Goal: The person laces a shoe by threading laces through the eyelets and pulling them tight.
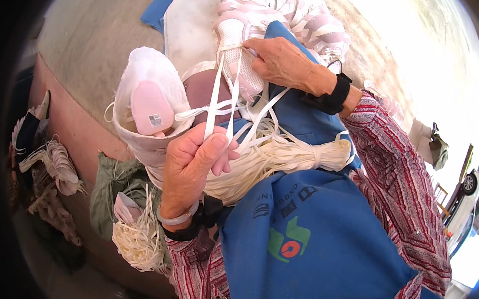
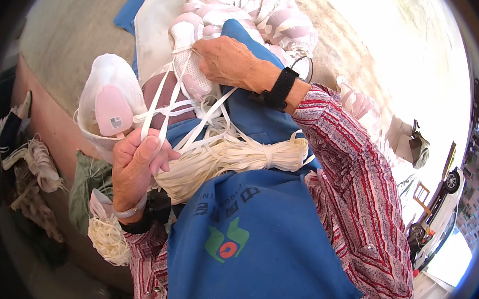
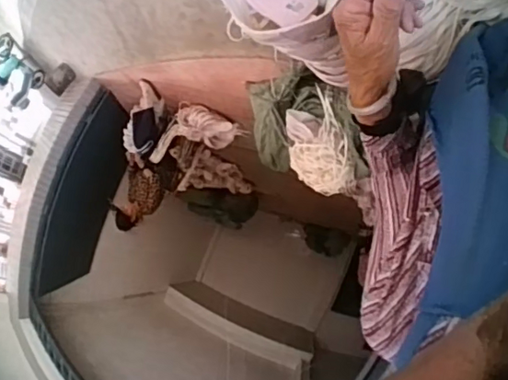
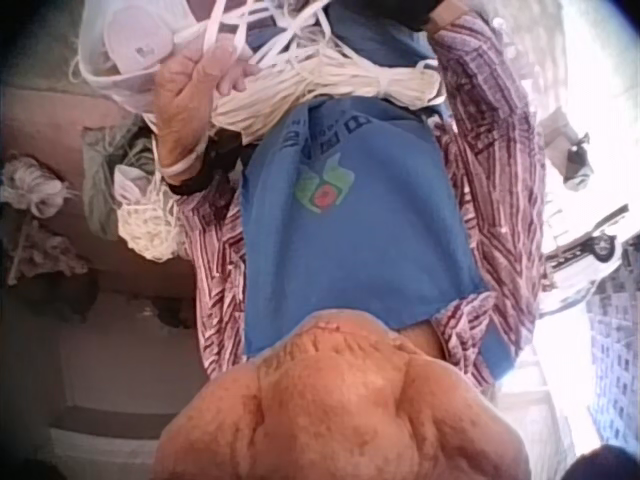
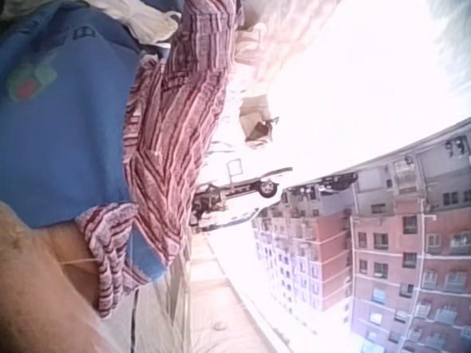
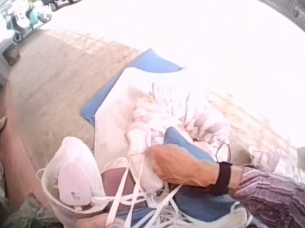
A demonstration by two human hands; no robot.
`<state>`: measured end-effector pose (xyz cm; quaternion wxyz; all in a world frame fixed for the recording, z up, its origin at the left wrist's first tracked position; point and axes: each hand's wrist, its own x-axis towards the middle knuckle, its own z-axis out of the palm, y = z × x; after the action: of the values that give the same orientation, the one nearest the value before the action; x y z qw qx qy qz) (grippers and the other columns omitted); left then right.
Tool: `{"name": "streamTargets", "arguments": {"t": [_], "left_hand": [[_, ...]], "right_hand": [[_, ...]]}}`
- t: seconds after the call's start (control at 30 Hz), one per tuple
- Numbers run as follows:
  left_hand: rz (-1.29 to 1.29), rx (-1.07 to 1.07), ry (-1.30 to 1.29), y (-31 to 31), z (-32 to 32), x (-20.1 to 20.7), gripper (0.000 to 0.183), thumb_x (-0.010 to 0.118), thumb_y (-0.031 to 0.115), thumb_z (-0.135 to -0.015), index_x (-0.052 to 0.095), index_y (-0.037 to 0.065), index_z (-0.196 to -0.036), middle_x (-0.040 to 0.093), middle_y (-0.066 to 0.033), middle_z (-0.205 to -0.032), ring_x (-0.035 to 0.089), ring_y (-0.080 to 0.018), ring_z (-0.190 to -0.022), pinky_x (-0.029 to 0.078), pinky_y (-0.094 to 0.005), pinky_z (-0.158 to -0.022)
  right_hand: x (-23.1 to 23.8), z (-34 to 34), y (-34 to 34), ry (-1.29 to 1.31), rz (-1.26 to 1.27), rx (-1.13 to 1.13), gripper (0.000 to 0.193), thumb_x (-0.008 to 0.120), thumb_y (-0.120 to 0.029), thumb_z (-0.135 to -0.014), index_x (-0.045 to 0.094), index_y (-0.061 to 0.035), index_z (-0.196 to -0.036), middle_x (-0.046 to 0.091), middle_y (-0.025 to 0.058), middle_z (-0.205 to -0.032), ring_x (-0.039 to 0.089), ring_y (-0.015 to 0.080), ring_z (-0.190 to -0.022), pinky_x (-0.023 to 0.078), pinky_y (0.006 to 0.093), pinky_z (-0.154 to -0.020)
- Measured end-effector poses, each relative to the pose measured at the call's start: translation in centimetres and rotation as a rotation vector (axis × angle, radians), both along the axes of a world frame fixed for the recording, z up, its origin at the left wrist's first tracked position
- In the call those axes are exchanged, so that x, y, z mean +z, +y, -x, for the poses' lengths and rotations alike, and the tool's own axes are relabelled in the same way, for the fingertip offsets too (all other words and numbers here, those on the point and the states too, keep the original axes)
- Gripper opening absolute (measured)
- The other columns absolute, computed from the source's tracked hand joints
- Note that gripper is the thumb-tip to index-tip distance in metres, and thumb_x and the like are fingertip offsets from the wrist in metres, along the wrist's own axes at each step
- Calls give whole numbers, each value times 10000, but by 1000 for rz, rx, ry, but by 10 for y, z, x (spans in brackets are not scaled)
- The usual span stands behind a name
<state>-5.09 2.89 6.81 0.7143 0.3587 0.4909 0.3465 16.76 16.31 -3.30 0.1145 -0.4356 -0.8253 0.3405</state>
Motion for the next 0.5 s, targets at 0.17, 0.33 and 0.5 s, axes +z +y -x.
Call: {"name": "streamTargets", "arguments": {"t": [0.17,0.33,0.5], "left_hand": [[6,-118,156,-13,-8,3,226,519,167,-989,641,-19,-949,548,6,-623,477,-66,-569,421,-224,-588],[-116,-285,238,-17,-18,17,218,511,168,-992,636,-9,-962,551,-6,-619,482,-72,-555,406,-235,-531],[-64,-32,91,-24,-6,22,265,474,192,-1010,619,-23,-954,538,-12,-645,508,-99,-603,479,-255,-667]], "right_hand": [[5,8,-15,-54,-144,-43,366,512,-73,-840,513,32,-1191,638,240,-880,627,393,-819,504,453,-703],[-11,10,2,-96,-166,57,317,514,-74,-841,526,59,-1128,628,241,-876,625,392,-795,504,448,-693],[3,-1,8,-67,21,98,257,483,-107,-865,563,56,-1049,623,241,-783,625,404,-788,487,456,-693]]}}
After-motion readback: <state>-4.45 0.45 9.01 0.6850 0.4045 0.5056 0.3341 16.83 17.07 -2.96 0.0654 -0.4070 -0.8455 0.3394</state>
